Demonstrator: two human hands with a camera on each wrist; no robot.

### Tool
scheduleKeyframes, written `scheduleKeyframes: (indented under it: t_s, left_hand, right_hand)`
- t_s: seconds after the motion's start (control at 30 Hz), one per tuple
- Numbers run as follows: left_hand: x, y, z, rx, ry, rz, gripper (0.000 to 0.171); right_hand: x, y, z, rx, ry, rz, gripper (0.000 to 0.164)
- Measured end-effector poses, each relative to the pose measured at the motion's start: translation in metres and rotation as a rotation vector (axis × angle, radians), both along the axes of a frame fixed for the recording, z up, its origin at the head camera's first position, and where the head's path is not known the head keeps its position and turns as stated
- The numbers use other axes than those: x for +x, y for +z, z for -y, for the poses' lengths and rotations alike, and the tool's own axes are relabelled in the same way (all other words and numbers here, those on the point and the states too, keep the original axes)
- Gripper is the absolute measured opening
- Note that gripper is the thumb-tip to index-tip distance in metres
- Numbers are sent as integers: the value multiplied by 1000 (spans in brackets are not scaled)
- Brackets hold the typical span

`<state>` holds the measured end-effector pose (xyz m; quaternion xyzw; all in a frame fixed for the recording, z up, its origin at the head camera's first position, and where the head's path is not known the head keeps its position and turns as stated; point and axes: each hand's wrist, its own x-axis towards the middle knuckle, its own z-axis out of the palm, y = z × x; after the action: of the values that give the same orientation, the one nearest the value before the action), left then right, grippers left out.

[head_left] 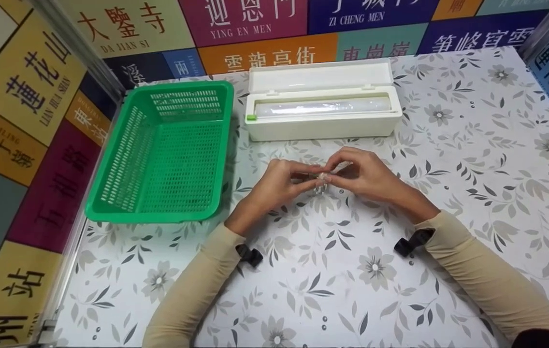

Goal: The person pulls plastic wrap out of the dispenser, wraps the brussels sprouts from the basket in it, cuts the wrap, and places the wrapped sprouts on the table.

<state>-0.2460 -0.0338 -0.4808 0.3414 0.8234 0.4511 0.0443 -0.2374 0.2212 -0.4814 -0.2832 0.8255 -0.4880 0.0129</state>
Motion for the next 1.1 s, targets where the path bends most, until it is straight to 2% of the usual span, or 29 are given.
scheduleKeyframes:
  t_s: [0.17,0.27,0.37,0.5,0.7,0.8,0.97,1.1]
  left_hand:
    - [-1,-1,-1,-35,18,-57,34]
    - [0,0,-2,-71,17,-105,34]
    - [1,0,-4,-107,24,-130,40]
    - [2,0,-6,-118,45,-117,44]
    - [-3,0,-10,-62,81,-58,34]
    - [-7,1,-10,-92,75,-69,37]
    - [-9,4,-12,-189,42,-121,48]
    - [-11,2,-15,-201,75,-127,52]
  right_hand:
    - [0,-1,0,-2,-26,6,28]
    - [0,0,1,-2,-41,18,27]
    - [1,1,2,34,-91,-16,19]
    - [2,4,3,83,-154,-56,11]
    - [1,5,4,92,-161,-45,17]
    - [-1,3,5,69,-142,-25,23]
    - [-6,3,9,51,-148,12,22]
    - [-8,2,9,66,-160,29,23]
